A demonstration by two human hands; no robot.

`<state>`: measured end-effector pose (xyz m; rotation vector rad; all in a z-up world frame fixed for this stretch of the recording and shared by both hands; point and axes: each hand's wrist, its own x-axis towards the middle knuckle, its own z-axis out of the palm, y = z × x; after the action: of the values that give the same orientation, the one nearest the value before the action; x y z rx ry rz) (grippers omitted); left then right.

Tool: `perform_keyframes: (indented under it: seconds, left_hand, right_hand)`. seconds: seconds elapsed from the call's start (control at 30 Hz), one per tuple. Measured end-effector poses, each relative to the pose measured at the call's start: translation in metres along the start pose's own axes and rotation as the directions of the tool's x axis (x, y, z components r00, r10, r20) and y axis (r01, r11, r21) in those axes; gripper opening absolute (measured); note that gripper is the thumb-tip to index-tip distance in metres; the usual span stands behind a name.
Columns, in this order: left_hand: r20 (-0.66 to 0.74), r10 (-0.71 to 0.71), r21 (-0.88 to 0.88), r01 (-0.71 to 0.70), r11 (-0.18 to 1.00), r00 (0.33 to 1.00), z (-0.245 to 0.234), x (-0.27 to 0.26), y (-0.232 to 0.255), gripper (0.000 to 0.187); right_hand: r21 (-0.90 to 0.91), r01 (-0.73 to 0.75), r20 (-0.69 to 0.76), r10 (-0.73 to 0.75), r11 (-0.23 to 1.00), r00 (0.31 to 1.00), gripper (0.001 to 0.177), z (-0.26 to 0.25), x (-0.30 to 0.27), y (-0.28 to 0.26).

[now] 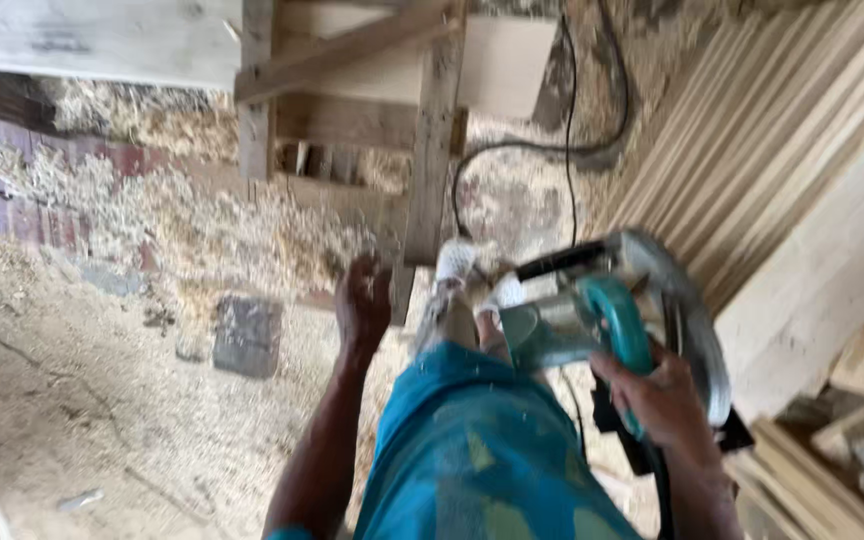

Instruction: The person uses a circular saw to cut a wooden board supported by a wooden frame on the ground, uses a hammer to drive a nail into the wood, and continues cutting the board with the saw.

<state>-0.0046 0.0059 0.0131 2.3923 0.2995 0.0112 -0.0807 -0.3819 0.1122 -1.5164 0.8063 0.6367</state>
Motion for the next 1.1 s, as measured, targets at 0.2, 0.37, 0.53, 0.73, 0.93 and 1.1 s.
perform_keyframes:
  seconds: [0.2, 0.37, 0.53, 0.73, 0.93, 1.1]
  left_hand:
    - [0.049, -0.09, -0.185, 0.097, 0.978, 0.995, 0.01, 0.014, -0.014, 0.032]
    - [0.147, -0.209, -0.198, 0.235, 0.951, 0.967, 0.011, 0.006, -0.024, 0.031]
    - [0.185, -0.194, -0.293, 0.242, 0.925, 0.963, 0.002, 0.036, -0.016, 0.031]
    - [0.217, -0.137, -0.267, 0.194, 0.944, 0.967, -0.025, 0.079, -0.033, 0.032]
    - [0.319, -0.116, -0.248, 0.201, 0.948, 0.941, -0.022, 0.096, -0.043, 0.037]
    - [0.421, 0.13, -0.396, 0.053, 0.917, 0.898, -0.033, 0.108, 0.026, 0.049]
  right_hand:
    - [0.173, 0.328, 0.042, -0.339, 0.929, 0.94, 0.056, -0.01, -0.058, -0.018]
    - [0.334, 0.551, -0.013, -0.581, 0.765, 0.814, 0.058, 0.008, -0.083, -0.054]
    - [0.485, 0.53, -0.066, -0.576, 0.695, 0.815, 0.06, 0.054, -0.058, -0.087]
    - [0.607, 0.491, -0.058, -0.582, 0.625, 0.811, 0.064, 0.105, -0.012, -0.11]
    - [0.739, 0.411, -0.057, -0.557, 0.534, 0.828, 0.072, 0.113, -0.006, -0.089]
    - [0.856, 0.263, -0.05, -0.435, 0.445, 0.899, 0.062, 0.123, 0.007, -0.066]
